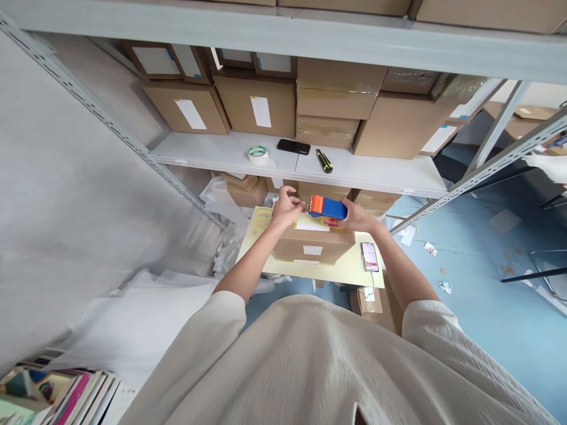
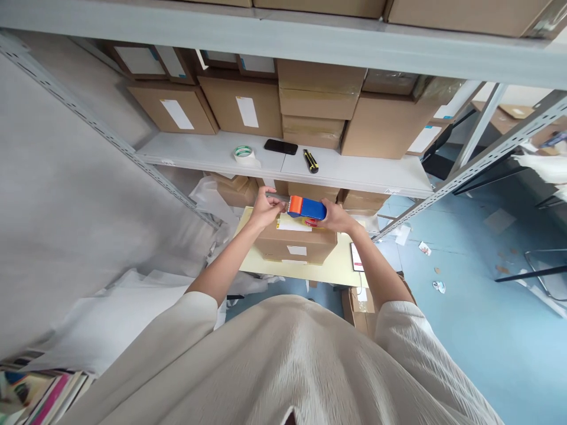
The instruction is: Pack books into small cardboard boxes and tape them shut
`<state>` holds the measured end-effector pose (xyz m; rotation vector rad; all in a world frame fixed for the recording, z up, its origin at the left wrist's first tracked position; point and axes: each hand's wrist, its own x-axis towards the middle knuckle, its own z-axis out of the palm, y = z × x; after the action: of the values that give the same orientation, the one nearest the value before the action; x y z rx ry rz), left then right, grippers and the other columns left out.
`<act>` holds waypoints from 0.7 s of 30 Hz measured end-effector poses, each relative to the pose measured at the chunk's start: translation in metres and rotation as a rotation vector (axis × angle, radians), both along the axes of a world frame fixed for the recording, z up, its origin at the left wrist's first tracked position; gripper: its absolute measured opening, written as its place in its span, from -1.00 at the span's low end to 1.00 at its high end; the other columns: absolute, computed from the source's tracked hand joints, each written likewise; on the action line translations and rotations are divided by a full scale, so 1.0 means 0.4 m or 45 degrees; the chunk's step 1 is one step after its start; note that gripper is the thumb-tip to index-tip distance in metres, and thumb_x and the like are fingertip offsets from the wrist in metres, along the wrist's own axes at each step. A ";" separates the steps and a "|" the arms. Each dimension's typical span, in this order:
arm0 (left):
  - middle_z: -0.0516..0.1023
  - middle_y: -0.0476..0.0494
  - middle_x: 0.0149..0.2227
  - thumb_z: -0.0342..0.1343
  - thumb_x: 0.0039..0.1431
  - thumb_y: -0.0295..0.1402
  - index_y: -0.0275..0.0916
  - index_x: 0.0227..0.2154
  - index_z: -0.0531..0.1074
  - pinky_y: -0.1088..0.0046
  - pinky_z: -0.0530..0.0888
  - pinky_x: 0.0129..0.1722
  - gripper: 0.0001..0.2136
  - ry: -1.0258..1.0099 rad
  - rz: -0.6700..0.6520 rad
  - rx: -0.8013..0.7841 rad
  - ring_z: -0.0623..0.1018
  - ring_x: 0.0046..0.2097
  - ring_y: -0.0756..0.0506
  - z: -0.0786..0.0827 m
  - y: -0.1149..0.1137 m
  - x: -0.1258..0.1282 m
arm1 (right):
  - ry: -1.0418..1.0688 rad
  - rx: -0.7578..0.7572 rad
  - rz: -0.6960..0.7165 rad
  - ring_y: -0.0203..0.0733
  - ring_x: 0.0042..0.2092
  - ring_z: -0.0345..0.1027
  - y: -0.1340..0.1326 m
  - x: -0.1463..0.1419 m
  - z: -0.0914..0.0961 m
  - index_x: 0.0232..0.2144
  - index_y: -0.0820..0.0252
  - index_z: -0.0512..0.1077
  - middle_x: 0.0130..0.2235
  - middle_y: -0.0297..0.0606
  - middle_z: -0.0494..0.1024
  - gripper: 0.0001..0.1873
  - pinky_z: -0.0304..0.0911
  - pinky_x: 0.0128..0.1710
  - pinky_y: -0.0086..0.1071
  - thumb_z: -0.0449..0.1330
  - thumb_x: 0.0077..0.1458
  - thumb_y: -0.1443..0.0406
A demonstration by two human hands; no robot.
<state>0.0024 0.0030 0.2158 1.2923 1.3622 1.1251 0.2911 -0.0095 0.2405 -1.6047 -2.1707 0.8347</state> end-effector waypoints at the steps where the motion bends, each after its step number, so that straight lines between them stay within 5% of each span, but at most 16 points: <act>1: 0.60 0.16 -0.35 0.41 0.21 -0.44 -0.02 0.13 0.28 0.37 0.60 -0.14 -0.46 -0.054 -0.001 -0.034 0.70 -0.33 -0.05 -0.001 0.002 -0.005 | -0.010 0.002 0.008 0.05 -0.14 0.52 0.000 -0.003 0.002 0.03 0.07 0.49 -0.14 -0.21 0.66 -0.30 0.43 -0.10 -0.18 0.58 0.03 -0.15; 11: 0.58 0.25 -0.41 0.49 0.12 -0.48 -0.04 -0.02 0.15 0.43 0.59 -0.20 -0.39 -0.312 0.042 -0.074 0.68 -0.40 -0.01 -0.030 0.004 -0.084 | -0.200 -0.016 0.113 0.10 -0.06 0.57 -0.003 -0.059 0.071 0.05 0.05 0.50 -0.09 -0.16 0.69 -0.32 0.45 0.00 -0.15 0.58 0.04 -0.12; 21: 0.57 0.25 -0.46 0.56 0.05 -0.43 -0.04 -0.06 0.15 0.52 0.51 -0.35 -0.36 -0.404 0.230 -0.008 0.62 -0.46 0.01 -0.106 0.008 -0.274 | -0.467 -0.050 0.179 0.08 -0.12 0.56 -0.003 -0.119 0.143 -0.01 0.07 0.49 -0.12 -0.11 0.71 -0.47 0.39 -0.09 -0.23 0.53 0.12 -0.03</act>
<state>-0.1073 0.0062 0.1735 0.9504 1.2586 1.3822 0.2436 -0.0108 0.2977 -1.7547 -2.5570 0.6648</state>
